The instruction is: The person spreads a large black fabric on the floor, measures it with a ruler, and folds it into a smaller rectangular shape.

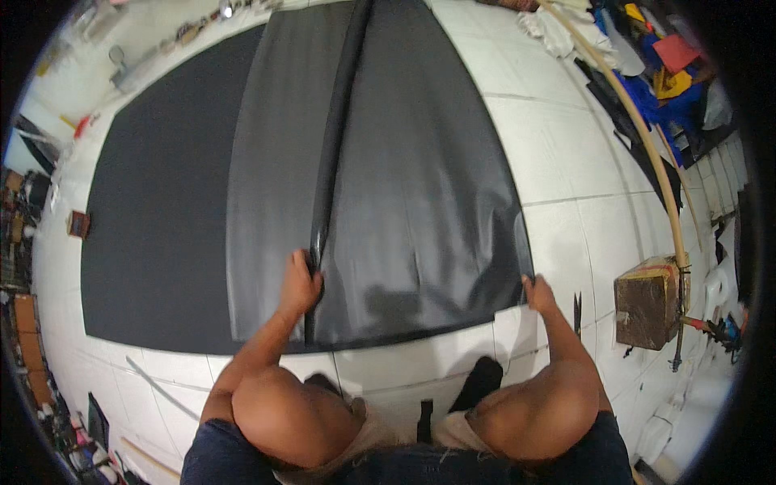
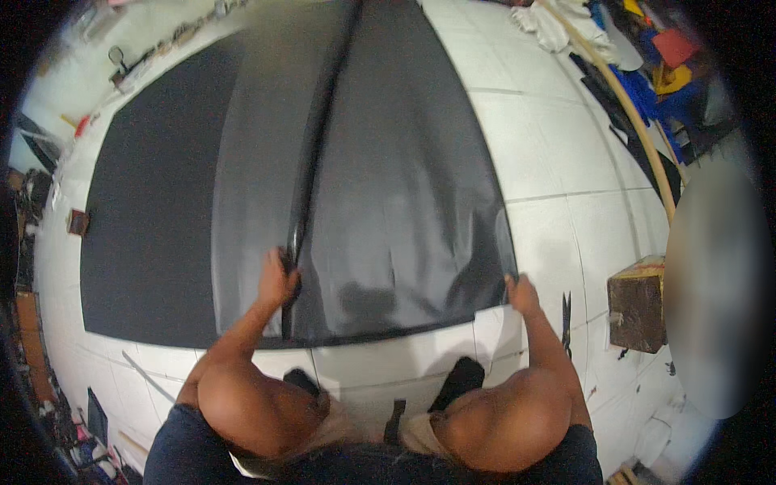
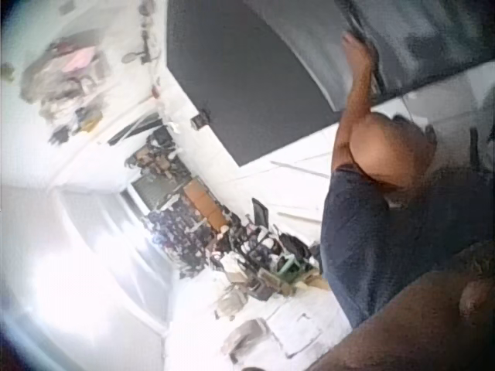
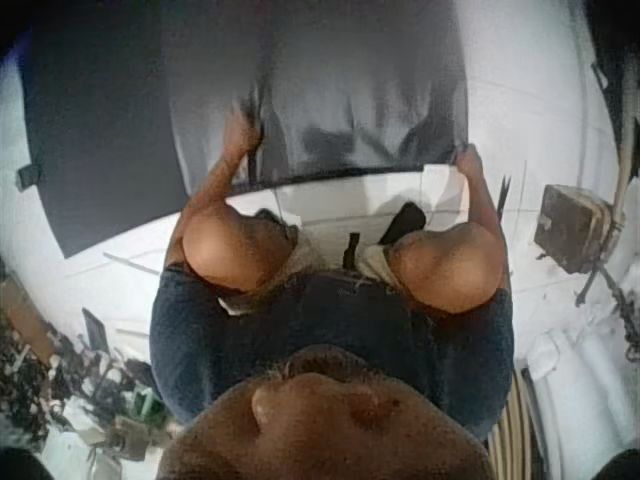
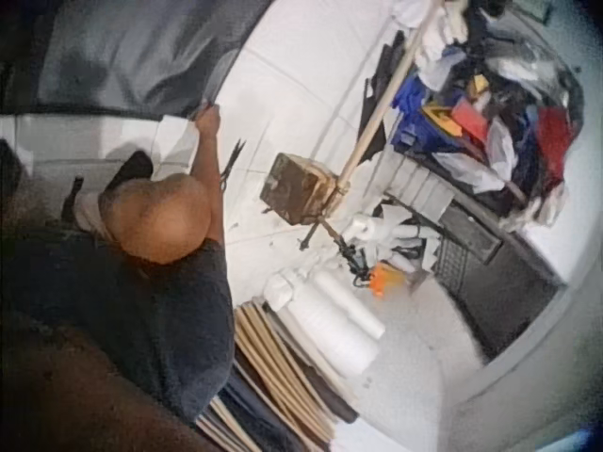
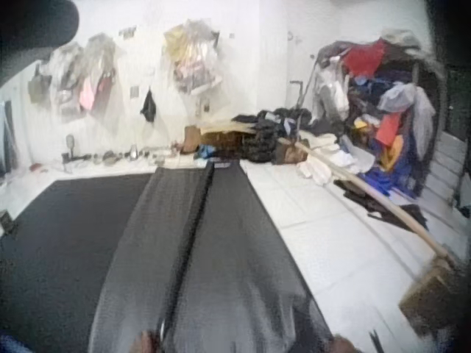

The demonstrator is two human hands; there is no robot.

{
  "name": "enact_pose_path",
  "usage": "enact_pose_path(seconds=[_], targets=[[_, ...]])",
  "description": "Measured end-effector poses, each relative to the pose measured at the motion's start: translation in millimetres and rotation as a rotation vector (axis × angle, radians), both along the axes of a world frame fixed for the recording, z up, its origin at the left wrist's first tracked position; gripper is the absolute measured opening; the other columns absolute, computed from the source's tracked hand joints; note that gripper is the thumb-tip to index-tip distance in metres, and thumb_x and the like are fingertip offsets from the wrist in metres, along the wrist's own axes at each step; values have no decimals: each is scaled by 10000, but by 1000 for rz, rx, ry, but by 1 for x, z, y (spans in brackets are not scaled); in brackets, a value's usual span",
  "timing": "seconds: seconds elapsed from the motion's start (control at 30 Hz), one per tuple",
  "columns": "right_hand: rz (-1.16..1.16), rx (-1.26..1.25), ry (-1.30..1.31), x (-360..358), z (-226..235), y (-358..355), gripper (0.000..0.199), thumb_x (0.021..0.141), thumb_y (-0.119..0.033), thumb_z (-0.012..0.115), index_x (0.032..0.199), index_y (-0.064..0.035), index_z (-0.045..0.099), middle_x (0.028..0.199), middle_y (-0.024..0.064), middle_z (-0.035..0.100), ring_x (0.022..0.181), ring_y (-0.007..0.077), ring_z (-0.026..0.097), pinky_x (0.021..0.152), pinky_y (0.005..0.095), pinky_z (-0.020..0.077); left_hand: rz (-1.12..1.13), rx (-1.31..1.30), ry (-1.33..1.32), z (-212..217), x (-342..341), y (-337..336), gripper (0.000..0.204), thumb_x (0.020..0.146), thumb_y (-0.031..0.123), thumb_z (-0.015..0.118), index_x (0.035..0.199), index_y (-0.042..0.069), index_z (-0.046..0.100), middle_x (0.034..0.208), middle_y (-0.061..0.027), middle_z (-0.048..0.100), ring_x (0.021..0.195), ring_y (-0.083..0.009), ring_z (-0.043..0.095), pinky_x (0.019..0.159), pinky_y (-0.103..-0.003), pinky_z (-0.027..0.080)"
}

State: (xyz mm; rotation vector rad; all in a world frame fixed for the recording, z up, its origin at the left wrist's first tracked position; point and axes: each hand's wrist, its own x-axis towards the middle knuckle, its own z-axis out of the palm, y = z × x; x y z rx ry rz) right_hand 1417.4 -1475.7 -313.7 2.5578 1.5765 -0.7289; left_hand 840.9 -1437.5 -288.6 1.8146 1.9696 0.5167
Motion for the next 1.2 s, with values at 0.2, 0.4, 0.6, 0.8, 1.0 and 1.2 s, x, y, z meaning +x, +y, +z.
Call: enact_pose_path(seconds=[0.2,0.4,0.6,0.8,1.0,1.2], targets=[[-99,-70,135,3,4,1,606,946,-505,452,1039,91,512,904,300,636,805,416,655,764,467,504,16,30,0,14,-12,-8,422,872,119,617,1272,121,480,1139,-170,509,1011,-355,549,845,-452,466],[-9,14,91,30,-24,1,600,952,-486,473,1022,110,503,790,229,610,515,285,627,502,377,519,-246,303,322,-8,-37,-2,289,872,172,612,1159,140,596,1071,-107,562,995,-277,552,782,-427,457],[61,-103,-3,14,-8,13,612,949,-503,452,1054,97,512,932,299,609,782,367,624,696,437,494,-113,170,260,-11,-49,8,252,877,217,606,1107,114,612,998,-108,601,965,-293,566,771,-432,448],[6,-143,-2,31,-17,1,656,942,-545,425,1116,80,521,1094,347,586,1103,466,552,934,495,430,-236,88,129,1,-49,12,371,841,314,663,1125,82,601,1067,-151,567,1015,-333,543,865,-455,440],[-41,-114,79,14,-16,5,624,946,-528,433,1054,80,525,1023,330,612,1007,468,596,861,485,459,-471,35,216,18,-66,-29,554,796,424,701,1238,114,572,1211,-153,504,1120,-339,499,940,-439,415],[-8,-11,-82,-4,-10,-1,613,948,-524,435,1098,66,508,1019,316,621,996,461,602,854,488,458,-419,101,180,7,-69,-47,426,847,293,658,1223,106,586,1194,-122,545,1110,-311,521,939,-417,416]])
